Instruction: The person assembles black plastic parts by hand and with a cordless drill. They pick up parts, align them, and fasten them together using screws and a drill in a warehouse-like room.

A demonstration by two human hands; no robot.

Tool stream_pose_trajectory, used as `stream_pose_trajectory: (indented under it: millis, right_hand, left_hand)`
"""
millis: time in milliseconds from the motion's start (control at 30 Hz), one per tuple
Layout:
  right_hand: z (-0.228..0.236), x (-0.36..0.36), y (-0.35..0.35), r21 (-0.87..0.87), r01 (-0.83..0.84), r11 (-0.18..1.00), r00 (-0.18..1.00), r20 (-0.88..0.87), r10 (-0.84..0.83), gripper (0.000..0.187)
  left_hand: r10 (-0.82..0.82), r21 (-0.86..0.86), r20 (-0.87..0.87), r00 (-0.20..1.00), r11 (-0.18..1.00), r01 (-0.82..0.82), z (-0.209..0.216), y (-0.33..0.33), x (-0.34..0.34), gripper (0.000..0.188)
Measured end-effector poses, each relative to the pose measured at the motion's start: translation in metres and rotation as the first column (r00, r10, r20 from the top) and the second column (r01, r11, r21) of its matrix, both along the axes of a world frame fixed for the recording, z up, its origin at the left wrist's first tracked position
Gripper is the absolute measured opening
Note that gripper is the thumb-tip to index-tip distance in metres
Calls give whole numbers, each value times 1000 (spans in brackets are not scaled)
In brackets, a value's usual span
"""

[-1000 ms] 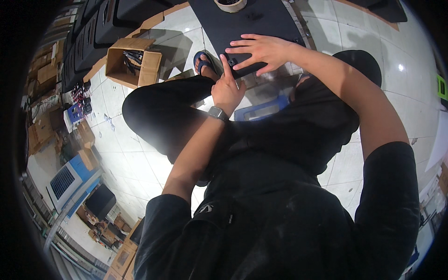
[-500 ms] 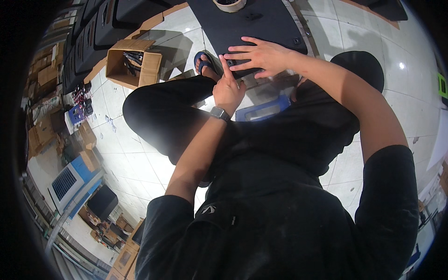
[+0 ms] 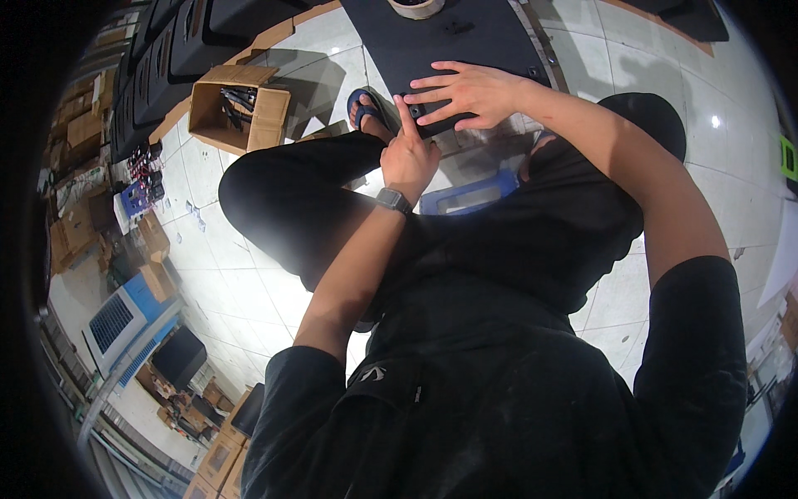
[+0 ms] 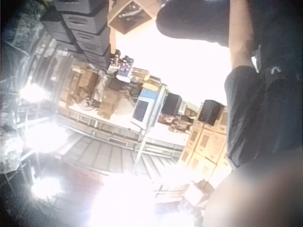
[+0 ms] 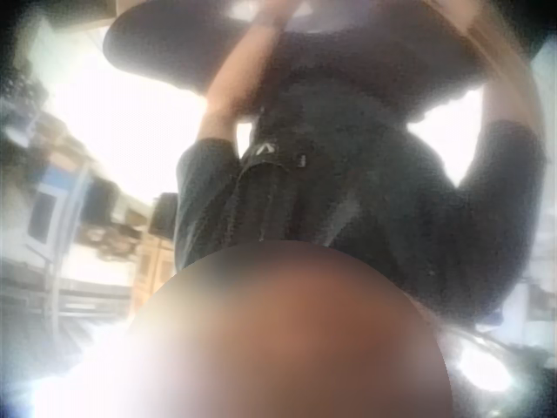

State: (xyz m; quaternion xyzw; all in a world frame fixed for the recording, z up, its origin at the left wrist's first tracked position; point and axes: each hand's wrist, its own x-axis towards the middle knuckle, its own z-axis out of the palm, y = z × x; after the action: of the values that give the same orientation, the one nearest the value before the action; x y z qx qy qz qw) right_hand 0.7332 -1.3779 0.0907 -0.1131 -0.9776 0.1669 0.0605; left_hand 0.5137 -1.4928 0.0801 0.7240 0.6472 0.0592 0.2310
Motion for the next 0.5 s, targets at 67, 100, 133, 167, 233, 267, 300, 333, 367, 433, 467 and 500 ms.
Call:
stream_pose_trajectory:
  millis: [67, 100, 133, 167, 233, 267, 300, 333, 367, 433, 467, 500]
  right_hand:
    - [-1, 0, 1, 0, 5, 1000, 1000, -2, -5, 65]
    - [-1, 0, 1, 0, 8, 1000, 1000, -3, -8, 65]
    - [-2, 0, 1, 0, 10, 1000, 1000, -4, -10, 64]
    - [-3, -1, 1, -1, 7, 1000, 1000, -7, -7, 64]
    - [-3, -2, 3, -1, -1, 1000, 1000, -10, 1, 64]
    - [-3, -2, 2, 0, 2, 1000, 1000, -10, -2, 65]
    - [-3, -3, 1, 2, 5, 1000, 1000, -9, -5, 65]
    - [-3, -3, 0, 3, 8, 1000, 1000, -9, -8, 66]
    - [-3, -3, 1, -4, 12, 1000, 1000, -2, -12, 67]
    - [-2, -3, 2, -22, 18, 1000, 1000, 11, -18, 69]
    - [-1, -3, 2, -10, 26, 1000, 999, 26, -26, 70]
    - [-1, -4, 2, 1, 34, 999, 999, 41, -34, 71]
  left_hand:
    - [-8, 9, -12, 1000, 1000, 8, -2, 0, 0, 114]
    - [-4, 7, -8, 1000, 1000, 4, -1, -1, 0, 114]
    - [0, 6, -5, 1000, 1000, 0, 0, -1, 0, 114]
    - [4, 5, -1, 1000, 1000, -4, 1, -1, 1, 114]
    - [13, 2, -2, 1000, 1000, -13, 0, -1, 1, 113]
    - [17, 1, -3, 1000, 1000, -17, -1, -1, 1, 113]
    - [14, -1, -7, 1000, 1000, -14, -1, -1, 1, 113]
    - [11, -4, -11, 1000, 1000, -11, -1, -1, 0, 113]
    - [7, -6, -15, 1000, 1000, -8, -1, -1, 0, 113]
    - [-4, -7, -35, 999, 1000, 4, -2, 0, 0, 114]
    - [-10, -8, -45, 999, 1000, 10, -2, -1, 0, 115]
    - [5, 0, -40, 999, 1000, -5, -3, -1, -1, 114]
